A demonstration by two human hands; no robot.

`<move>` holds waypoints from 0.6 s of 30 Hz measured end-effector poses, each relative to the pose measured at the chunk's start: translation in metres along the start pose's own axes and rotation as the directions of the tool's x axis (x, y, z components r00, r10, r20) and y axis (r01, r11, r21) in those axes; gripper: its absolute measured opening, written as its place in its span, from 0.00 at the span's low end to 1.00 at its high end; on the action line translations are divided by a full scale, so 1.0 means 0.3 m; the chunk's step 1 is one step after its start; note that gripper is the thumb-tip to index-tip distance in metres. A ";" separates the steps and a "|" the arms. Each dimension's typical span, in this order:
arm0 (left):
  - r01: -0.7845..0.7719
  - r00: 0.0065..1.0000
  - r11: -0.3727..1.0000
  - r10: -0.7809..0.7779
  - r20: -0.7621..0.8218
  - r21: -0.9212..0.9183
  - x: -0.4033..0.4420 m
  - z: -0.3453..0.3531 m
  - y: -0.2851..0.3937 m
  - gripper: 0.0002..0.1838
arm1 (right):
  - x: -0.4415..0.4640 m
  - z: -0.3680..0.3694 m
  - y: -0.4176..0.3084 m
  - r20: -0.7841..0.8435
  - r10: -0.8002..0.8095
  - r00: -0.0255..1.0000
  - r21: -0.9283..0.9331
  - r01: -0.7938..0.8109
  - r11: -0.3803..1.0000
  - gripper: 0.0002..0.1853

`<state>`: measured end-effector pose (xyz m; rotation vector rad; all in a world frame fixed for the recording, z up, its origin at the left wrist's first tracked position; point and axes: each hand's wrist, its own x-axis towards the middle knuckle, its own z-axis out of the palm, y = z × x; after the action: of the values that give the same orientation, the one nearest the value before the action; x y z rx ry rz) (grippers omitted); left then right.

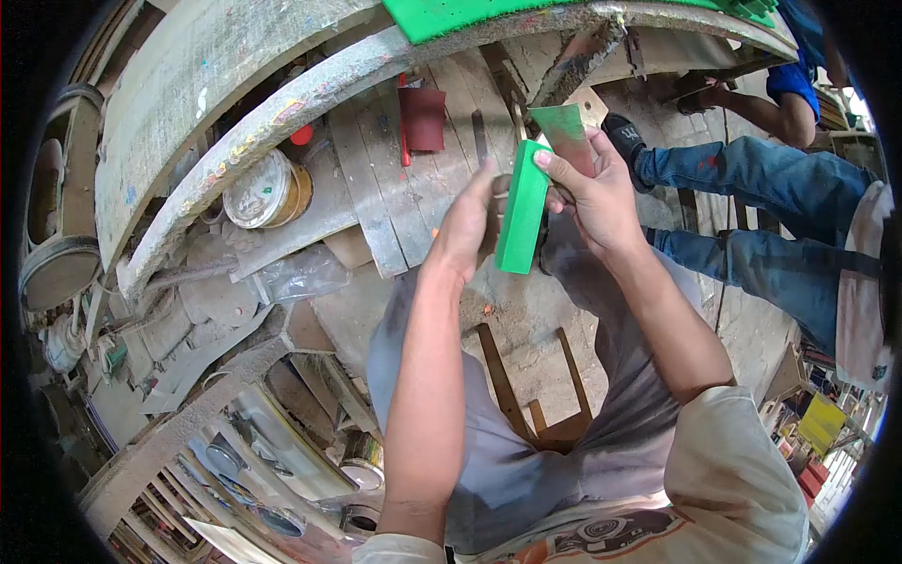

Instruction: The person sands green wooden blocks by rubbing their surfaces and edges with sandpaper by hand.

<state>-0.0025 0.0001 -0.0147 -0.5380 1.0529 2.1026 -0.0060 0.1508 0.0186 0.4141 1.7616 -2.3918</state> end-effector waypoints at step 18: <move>0.082 0.997 0.965 -0.080 0.017 -0.249 0.015 -0.050 -0.014 0.22 | -0.044 -0.006 0.109 0.586 -0.350 0.731 -0.569 0.679 0.464 0.33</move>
<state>-0.0016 -0.0085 -0.0285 -0.6832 0.7522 2.1748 0.0160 0.1418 -0.0078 -0.8028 2.6820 -1.4838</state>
